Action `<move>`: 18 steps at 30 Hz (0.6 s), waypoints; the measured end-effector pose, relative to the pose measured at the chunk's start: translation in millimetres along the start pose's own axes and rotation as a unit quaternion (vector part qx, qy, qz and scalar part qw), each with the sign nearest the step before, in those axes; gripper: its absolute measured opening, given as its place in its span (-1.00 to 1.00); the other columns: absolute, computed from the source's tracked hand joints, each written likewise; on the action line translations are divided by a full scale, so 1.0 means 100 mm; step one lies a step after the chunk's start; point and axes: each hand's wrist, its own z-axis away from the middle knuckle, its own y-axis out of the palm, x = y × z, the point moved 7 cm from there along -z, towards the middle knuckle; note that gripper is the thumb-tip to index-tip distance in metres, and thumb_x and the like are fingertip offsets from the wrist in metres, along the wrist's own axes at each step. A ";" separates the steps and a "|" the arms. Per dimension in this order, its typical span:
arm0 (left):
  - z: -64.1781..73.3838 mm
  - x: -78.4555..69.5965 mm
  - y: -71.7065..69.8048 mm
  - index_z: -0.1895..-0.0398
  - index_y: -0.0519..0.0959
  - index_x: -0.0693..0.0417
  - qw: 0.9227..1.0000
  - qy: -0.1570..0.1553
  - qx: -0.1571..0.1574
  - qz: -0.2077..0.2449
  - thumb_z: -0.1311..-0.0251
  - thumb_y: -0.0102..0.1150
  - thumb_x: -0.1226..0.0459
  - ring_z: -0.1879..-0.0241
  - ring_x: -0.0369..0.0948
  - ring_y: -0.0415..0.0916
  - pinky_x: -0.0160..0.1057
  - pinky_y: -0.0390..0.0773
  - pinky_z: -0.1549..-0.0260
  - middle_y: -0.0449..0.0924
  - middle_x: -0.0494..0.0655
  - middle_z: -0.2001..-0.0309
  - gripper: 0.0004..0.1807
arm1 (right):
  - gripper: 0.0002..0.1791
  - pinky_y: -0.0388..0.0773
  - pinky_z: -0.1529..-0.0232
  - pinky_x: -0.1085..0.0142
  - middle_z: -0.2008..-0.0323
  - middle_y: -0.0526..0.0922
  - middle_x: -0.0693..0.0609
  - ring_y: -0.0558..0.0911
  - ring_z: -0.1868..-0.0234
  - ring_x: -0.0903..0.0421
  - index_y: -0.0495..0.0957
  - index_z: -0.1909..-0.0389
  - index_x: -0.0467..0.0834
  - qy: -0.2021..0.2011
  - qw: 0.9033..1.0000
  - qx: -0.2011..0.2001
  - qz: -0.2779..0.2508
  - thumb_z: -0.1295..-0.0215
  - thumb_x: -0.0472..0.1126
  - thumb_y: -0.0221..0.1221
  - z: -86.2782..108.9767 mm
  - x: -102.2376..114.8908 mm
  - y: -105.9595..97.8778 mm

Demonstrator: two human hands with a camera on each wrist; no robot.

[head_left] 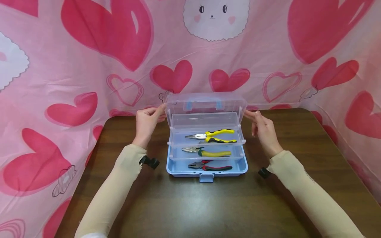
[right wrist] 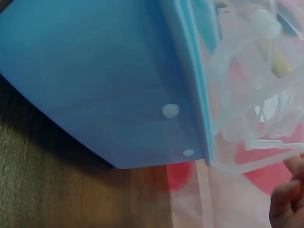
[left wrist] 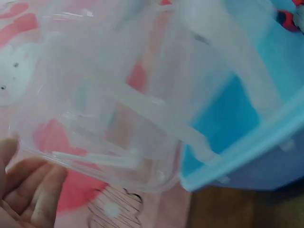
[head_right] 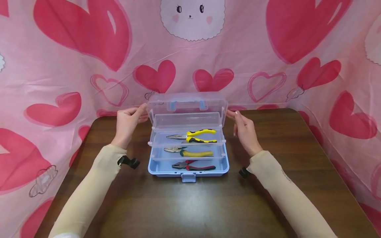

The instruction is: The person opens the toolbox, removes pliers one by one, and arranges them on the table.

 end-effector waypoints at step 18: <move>0.00 0.65 0.25 -0.53 0.35 0.12 0.985 -0.041 0.138 0.099 -0.45 0.13 0.49 -0.36 -0.13 0.50 -0.28 0.57 -0.21 0.43 0.12 -0.45 -0.40 | -0.34 0.14 -0.55 -0.17 -0.67 0.00 0.20 0.12 -0.63 -0.03 -0.09 -0.68 0.29 0.057 0.979 0.177 -0.088 -0.66 0.27 -0.31 -0.14 -0.23 0.32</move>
